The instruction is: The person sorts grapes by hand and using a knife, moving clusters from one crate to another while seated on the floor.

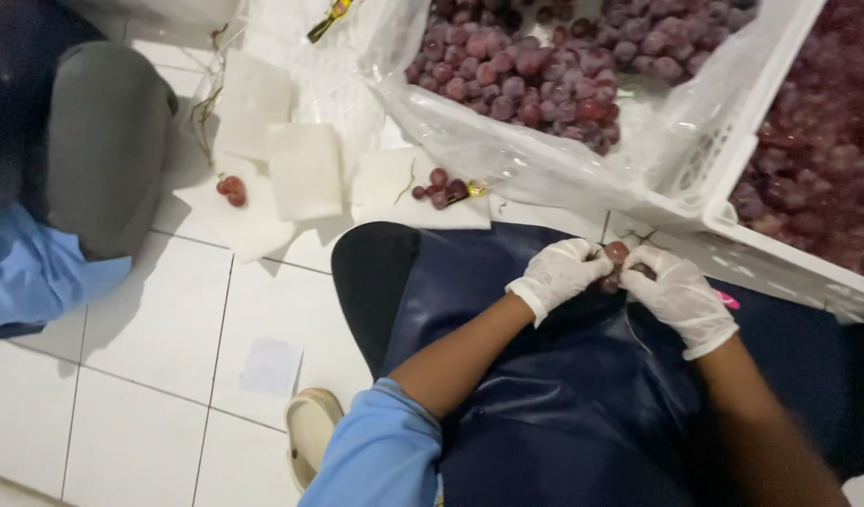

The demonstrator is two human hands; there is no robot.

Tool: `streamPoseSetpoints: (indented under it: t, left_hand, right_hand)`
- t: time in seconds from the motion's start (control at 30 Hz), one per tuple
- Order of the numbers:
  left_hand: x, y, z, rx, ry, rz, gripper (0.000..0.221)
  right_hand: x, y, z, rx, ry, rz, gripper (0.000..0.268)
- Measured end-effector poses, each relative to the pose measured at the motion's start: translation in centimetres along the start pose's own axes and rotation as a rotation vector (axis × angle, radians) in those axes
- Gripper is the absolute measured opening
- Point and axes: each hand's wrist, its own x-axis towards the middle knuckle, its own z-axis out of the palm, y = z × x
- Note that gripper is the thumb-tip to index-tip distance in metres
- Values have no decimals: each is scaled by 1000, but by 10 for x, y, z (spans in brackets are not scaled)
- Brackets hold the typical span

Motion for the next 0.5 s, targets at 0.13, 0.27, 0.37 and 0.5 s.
streamPoseSetpoints:
  t: [0.13, 0.27, 0.37, 0.5]
  left_hand:
    - [5, -5, -10, 85, 78, -27, 56]
    - [36, -31, -9, -1, 140, 28, 43]
    - [48, -37, 3, -18, 115, 44, 45]
    - [61, -40, 3, -60, 142, 10, 45]
  right_hand:
    - [-1, -29, -18, 153, -178, -96, 16]
    - [-2, -90, -34, 199, -198, -26, 12]
    - [11, -151, -20, -38, -196, -23, 25]
    - [79, -158, 45, -660, -471, -609, 73]
